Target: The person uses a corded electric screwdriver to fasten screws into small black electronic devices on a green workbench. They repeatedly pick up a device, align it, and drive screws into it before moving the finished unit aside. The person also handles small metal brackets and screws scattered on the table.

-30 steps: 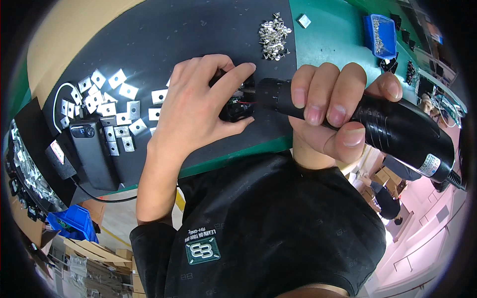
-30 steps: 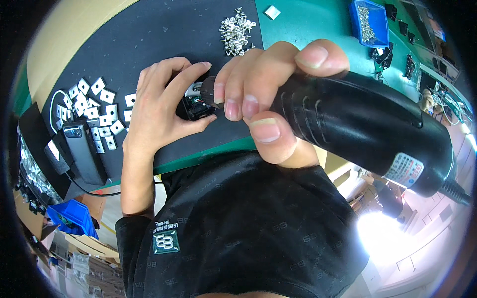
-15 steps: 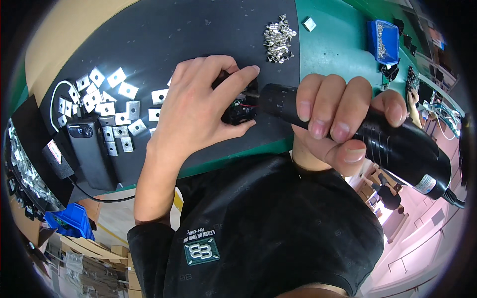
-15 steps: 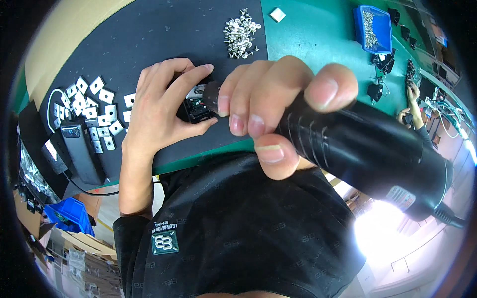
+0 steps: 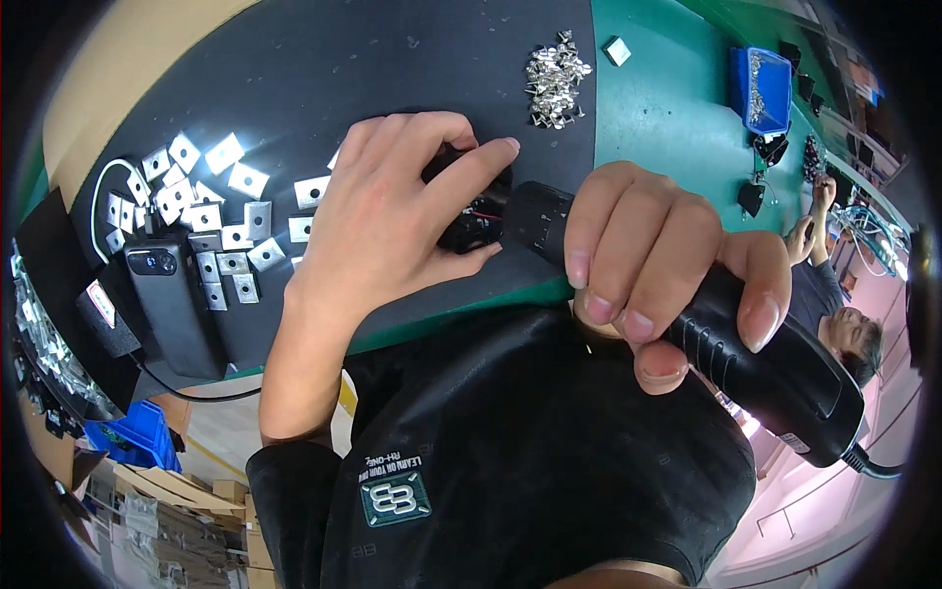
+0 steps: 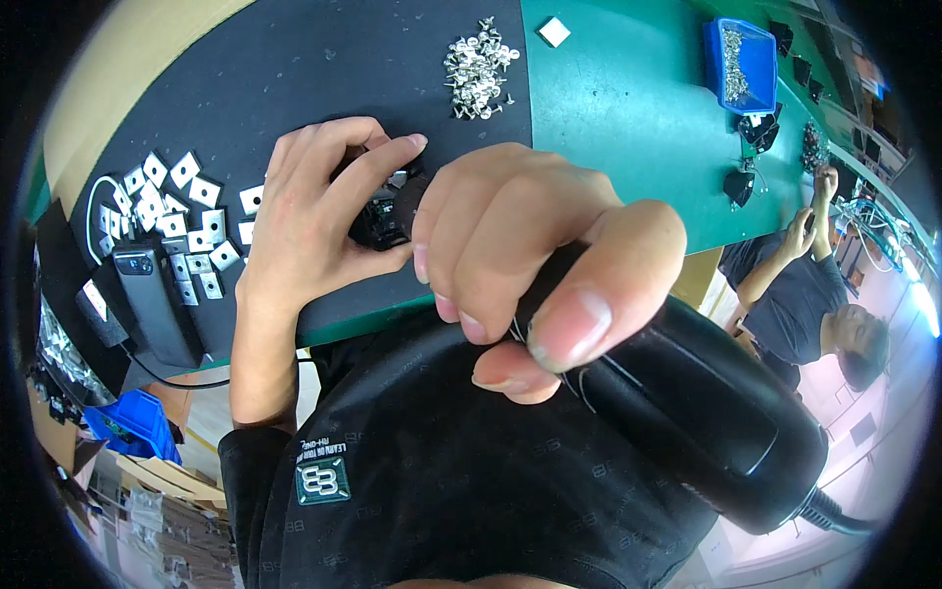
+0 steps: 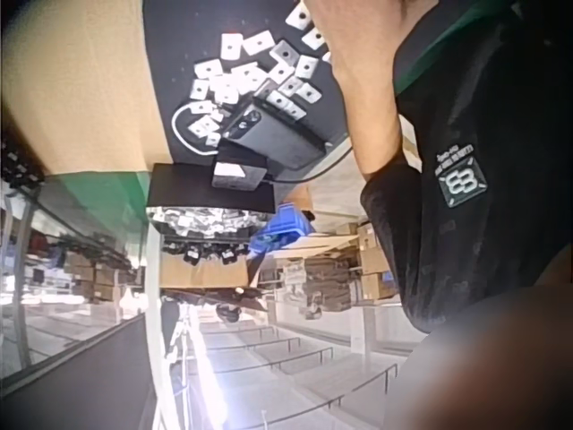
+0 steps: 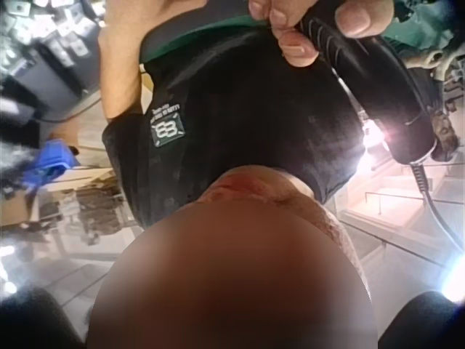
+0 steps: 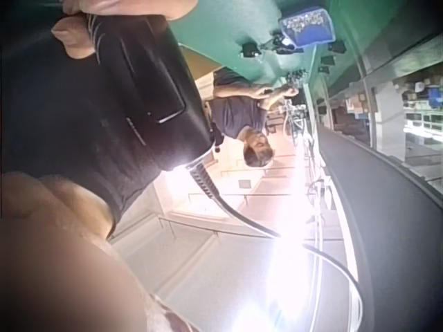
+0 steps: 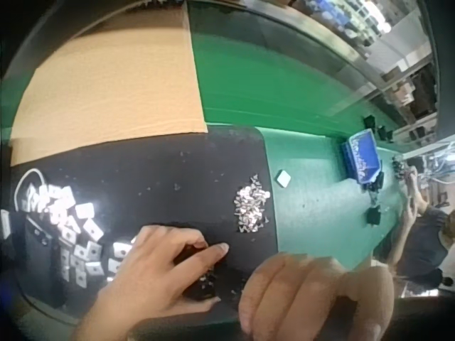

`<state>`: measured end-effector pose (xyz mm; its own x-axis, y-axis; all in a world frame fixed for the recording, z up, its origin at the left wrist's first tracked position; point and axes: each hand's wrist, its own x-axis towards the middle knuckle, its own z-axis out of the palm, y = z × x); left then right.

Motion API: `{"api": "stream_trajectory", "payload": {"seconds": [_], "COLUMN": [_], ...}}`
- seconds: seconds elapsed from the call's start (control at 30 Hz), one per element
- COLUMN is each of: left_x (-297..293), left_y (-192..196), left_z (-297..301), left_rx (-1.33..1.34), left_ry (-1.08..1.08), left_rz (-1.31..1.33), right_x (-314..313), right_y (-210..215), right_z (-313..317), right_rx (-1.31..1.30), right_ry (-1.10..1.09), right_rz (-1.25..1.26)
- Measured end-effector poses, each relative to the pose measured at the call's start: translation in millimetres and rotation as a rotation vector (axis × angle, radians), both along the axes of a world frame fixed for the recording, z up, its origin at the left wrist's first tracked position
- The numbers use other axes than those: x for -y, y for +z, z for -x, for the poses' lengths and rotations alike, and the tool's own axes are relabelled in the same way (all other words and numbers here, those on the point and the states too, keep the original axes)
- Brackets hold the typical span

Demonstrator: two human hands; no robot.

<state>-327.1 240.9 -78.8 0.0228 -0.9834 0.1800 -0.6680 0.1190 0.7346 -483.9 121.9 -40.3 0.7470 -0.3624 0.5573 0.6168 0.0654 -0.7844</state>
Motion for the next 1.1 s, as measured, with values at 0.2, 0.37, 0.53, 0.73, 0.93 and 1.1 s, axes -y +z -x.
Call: {"api": "stream_trajectory", "payload": {"seconds": [0.2,0.37,0.53,0.73,0.93,1.1], "left_x": [0.2,-0.6,-0.6,6.7,7.5,8.2], "left_y": [-0.7,-1.6,0.6,9.1,7.6,6.0], "left_z": [0.1,-0.5,-3.5,-2.1,6.9,16.8], "left_rx": [-0.005,-0.005,-0.006,-0.015,0.051,0.096], "left_ry": [0.003,0.006,-0.014,-0.046,-0.001,-0.01], "left_rz": [0.001,-0.008,-0.024,-0.067,-0.033,-0.013], "right_x": [5.1,9.3,2.5,5.8,-6.8,-5.8], "right_y": [0.2,-3.8,-3.6,5.5,14.6,-0.1], "right_z": [-1.8,-3.2,-9.8,1.1,-7.5,2.0], "right_rx": [-0.005,0.021,0.042,-0.017,0.06,0.189], "right_ry": [0.042,0.099,0.101,0.062,-0.265,-0.23], "right_rz": [-0.006,0.011,0.055,-0.036,-0.03,-0.185]}}
